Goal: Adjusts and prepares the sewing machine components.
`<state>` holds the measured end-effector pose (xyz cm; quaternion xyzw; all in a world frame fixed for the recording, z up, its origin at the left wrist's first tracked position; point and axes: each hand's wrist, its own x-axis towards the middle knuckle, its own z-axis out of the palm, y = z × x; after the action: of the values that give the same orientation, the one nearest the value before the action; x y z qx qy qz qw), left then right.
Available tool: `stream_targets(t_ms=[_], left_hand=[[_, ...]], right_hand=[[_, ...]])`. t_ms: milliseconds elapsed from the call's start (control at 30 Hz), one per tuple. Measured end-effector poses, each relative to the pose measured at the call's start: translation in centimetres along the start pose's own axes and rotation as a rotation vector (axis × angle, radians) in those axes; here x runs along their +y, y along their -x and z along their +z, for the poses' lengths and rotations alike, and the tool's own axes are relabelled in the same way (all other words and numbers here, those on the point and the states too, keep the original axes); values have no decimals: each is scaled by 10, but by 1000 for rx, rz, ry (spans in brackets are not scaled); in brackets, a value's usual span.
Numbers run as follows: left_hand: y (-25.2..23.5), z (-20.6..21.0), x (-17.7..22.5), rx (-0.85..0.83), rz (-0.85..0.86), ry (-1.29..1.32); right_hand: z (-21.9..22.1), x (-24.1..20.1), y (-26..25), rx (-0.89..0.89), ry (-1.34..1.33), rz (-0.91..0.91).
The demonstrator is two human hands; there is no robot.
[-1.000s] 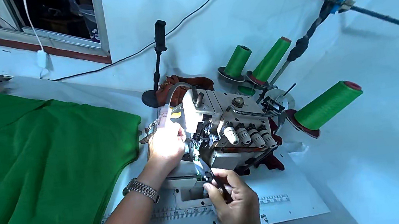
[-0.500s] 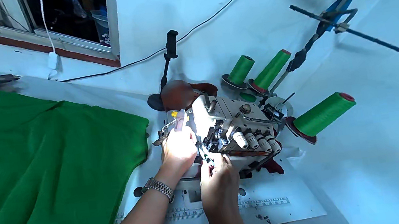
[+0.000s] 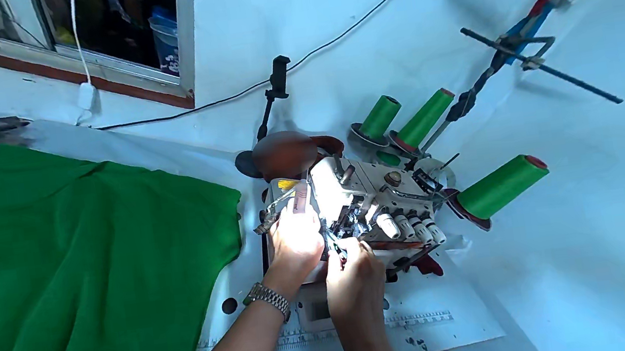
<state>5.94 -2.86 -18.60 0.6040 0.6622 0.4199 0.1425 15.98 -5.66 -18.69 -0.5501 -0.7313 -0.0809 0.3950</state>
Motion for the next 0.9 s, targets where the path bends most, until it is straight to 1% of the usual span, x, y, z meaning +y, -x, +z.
stream_targets(t_ms=[133,267,367,433,600,800,867,900], left_hand=[[-2,-7,7,-61,-50,-2],[-3,-8,9,-75,-65,-12],[-11,-13,16,-174,-170,-21],[-12,-13,16,-187,-181,-18],[-11,-11,14,-139,-150,-21],[-11,-9,13,-133,-155,-19],[-7,-5,8,-79,-103,3],[-3,-4,5,-36,-49,15]], right_hand=[[1,-1,-1,11,16,-9],[1,-2,0,8,29,-5],[0,-5,-1,-37,27,32],[-1,-6,-2,-56,28,44],[-1,-4,-3,-24,32,9],[-3,-2,-2,-31,-11,42],[-3,-2,-2,-39,-27,61],[-4,-2,-2,-44,-36,74]])
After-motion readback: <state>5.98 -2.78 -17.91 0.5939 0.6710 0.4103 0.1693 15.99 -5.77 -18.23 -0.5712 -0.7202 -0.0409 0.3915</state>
